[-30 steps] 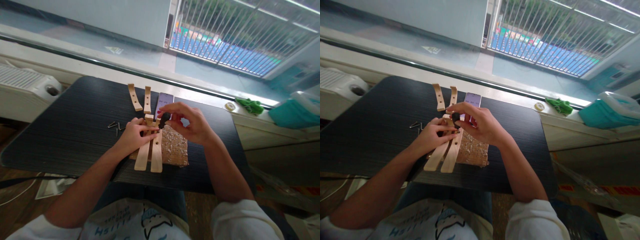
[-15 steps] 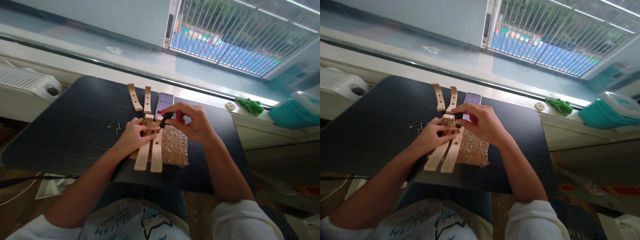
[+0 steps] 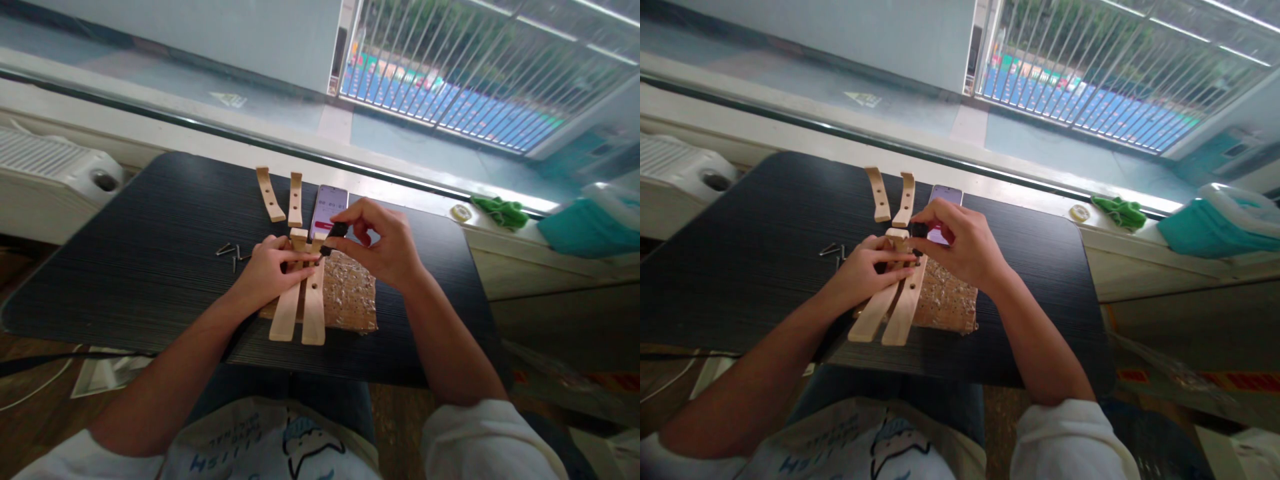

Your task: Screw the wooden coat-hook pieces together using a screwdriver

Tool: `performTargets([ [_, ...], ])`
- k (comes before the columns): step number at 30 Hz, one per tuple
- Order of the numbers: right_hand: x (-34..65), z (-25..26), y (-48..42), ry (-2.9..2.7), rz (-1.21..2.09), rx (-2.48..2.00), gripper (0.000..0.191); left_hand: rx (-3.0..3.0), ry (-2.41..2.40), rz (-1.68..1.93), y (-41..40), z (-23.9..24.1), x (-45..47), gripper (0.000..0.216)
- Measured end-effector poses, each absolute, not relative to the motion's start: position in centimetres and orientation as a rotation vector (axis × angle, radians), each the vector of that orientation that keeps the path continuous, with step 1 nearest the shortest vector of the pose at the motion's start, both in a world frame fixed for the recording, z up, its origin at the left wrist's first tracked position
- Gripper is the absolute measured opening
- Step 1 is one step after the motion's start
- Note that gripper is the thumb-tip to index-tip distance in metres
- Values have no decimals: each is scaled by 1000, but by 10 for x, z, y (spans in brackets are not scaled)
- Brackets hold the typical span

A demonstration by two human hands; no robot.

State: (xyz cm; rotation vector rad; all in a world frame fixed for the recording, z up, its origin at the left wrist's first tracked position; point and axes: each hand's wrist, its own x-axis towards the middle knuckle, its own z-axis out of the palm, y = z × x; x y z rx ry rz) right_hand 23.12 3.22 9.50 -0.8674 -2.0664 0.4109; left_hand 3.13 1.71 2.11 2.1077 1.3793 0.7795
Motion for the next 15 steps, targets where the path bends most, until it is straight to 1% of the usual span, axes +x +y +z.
performTargets([
  [15, 228, 91, 32, -2043, 342, -892, 23, 2100, 1381, 797, 18, 19, 31, 24],
])
